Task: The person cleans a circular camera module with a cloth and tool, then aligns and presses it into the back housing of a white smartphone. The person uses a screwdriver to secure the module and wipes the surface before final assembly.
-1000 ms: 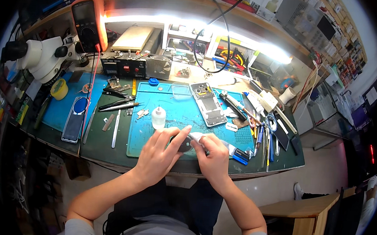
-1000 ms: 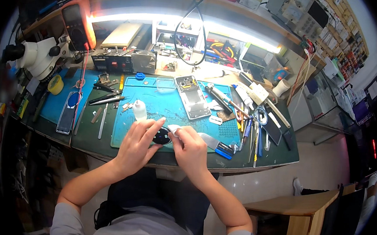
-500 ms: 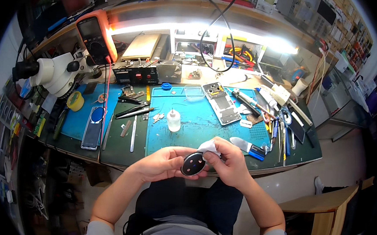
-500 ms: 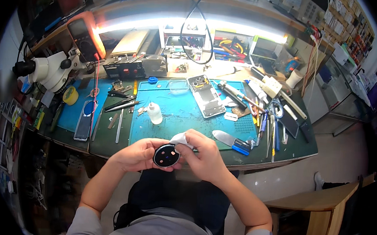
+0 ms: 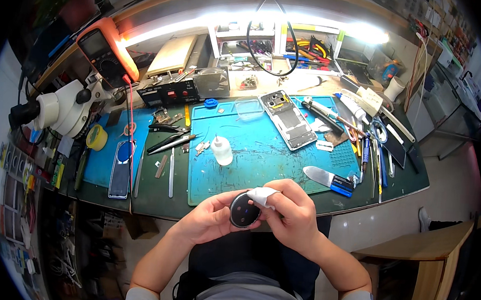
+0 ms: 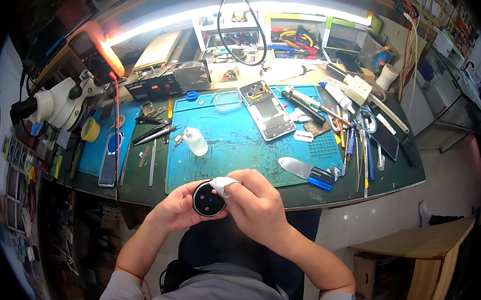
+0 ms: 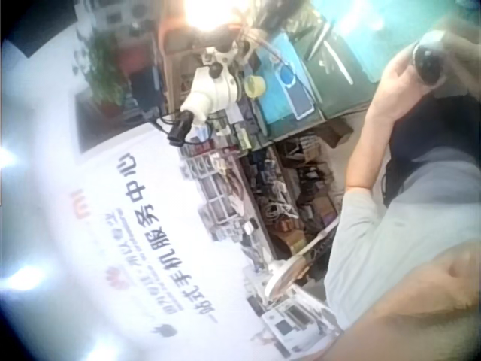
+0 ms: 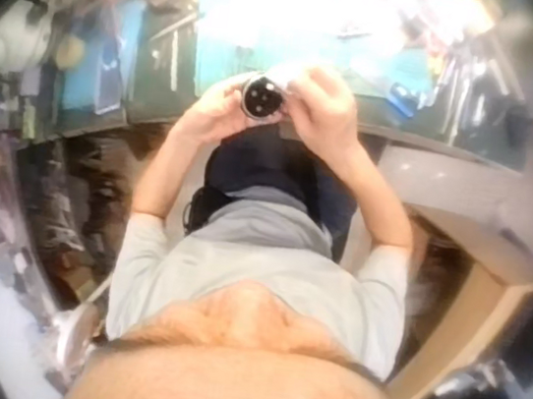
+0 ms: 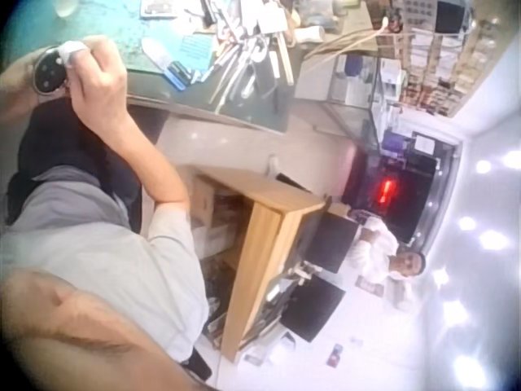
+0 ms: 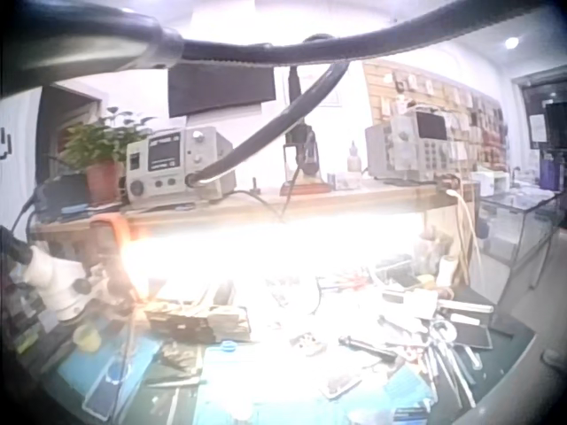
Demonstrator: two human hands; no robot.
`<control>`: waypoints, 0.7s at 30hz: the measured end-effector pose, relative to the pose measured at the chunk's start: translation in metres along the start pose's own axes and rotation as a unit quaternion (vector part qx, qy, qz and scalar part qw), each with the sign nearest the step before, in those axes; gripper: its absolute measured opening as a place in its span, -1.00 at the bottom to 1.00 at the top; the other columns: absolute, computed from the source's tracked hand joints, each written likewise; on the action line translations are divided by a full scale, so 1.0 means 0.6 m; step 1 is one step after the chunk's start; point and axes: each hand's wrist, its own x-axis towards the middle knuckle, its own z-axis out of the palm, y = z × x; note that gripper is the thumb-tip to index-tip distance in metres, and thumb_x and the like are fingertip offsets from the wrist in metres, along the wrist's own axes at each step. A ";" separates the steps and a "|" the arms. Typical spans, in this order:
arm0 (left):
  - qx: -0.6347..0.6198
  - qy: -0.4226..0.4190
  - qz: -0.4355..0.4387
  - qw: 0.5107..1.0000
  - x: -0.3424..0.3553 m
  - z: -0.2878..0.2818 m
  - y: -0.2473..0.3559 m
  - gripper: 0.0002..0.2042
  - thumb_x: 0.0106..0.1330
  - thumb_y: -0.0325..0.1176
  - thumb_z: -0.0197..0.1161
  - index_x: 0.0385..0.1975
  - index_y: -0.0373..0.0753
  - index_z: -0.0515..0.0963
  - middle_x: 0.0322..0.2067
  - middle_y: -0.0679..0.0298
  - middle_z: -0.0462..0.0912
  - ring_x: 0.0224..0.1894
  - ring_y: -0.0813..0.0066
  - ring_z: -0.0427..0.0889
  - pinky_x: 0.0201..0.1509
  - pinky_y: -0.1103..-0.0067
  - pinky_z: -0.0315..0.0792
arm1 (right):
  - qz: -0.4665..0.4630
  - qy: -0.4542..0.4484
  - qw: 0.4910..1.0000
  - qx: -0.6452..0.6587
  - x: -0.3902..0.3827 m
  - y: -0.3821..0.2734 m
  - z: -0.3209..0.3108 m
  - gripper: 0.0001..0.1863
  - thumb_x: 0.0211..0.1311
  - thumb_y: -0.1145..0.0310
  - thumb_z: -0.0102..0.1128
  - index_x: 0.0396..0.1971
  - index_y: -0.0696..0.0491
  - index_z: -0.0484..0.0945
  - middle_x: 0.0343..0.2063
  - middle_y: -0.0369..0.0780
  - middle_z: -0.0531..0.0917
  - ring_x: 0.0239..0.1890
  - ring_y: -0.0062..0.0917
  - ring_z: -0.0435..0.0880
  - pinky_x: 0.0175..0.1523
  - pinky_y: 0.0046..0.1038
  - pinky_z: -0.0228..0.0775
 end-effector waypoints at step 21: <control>0.069 0.047 -0.076 0.994 0.003 0.032 0.046 -0.39 0.68 0.06 0.05 0.41 -0.38 0.36 0.24 0.01 0.60 0.24 0.26 0.66 0.28 0.36 0.60 | 0.075 -0.022 0.977 -0.199 0.012 0.041 -0.055 -0.89 0.27 0.51 0.42 -0.26 0.13 0.66 -0.37 -0.10 0.69 -0.32 -0.19 0.72 -0.23 -0.23 0.55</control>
